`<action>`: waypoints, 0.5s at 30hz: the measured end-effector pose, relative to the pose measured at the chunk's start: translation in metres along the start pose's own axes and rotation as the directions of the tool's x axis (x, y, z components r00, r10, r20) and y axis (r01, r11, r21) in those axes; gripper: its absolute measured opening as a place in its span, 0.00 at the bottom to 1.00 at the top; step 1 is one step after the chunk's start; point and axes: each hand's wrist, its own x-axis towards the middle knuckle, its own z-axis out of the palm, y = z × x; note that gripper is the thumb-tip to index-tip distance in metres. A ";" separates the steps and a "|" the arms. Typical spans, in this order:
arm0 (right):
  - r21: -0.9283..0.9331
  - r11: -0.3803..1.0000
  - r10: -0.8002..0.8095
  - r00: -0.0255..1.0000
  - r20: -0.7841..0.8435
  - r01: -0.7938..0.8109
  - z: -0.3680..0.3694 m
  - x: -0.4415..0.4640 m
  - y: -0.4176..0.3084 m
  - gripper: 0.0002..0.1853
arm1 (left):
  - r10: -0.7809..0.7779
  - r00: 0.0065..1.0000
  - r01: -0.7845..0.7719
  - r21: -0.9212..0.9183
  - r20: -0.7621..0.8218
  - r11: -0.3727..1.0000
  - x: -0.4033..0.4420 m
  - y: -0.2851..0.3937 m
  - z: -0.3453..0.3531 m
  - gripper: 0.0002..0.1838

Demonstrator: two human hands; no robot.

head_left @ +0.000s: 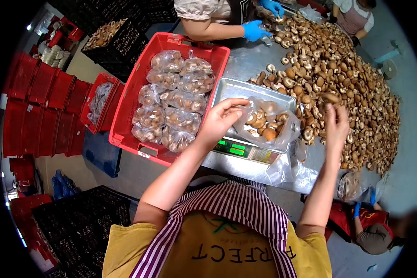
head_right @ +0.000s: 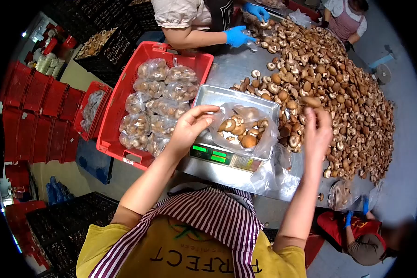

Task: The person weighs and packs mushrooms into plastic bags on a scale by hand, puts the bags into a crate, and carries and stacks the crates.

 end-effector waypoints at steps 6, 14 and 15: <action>0.045 0.998 0.041 0.996 -0.074 -0.038 -0.041 0.003 0.039 0.22 | 0.145 0.982 -0.118 0.209 -0.120 0.971 -0.004 0.002 -0.017 0.15; -0.057 0.998 -0.010 0.986 0.164 0.020 0.009 -0.078 -0.021 0.29 | 0.326 0.945 -0.234 0.711 0.007 0.663 -0.015 0.037 -0.001 0.21; -0.054 0.998 -0.018 0.986 0.167 0.027 0.008 -0.075 -0.027 0.29 | 0.344 0.937 -0.236 0.831 0.058 0.504 -0.014 0.039 0.004 0.21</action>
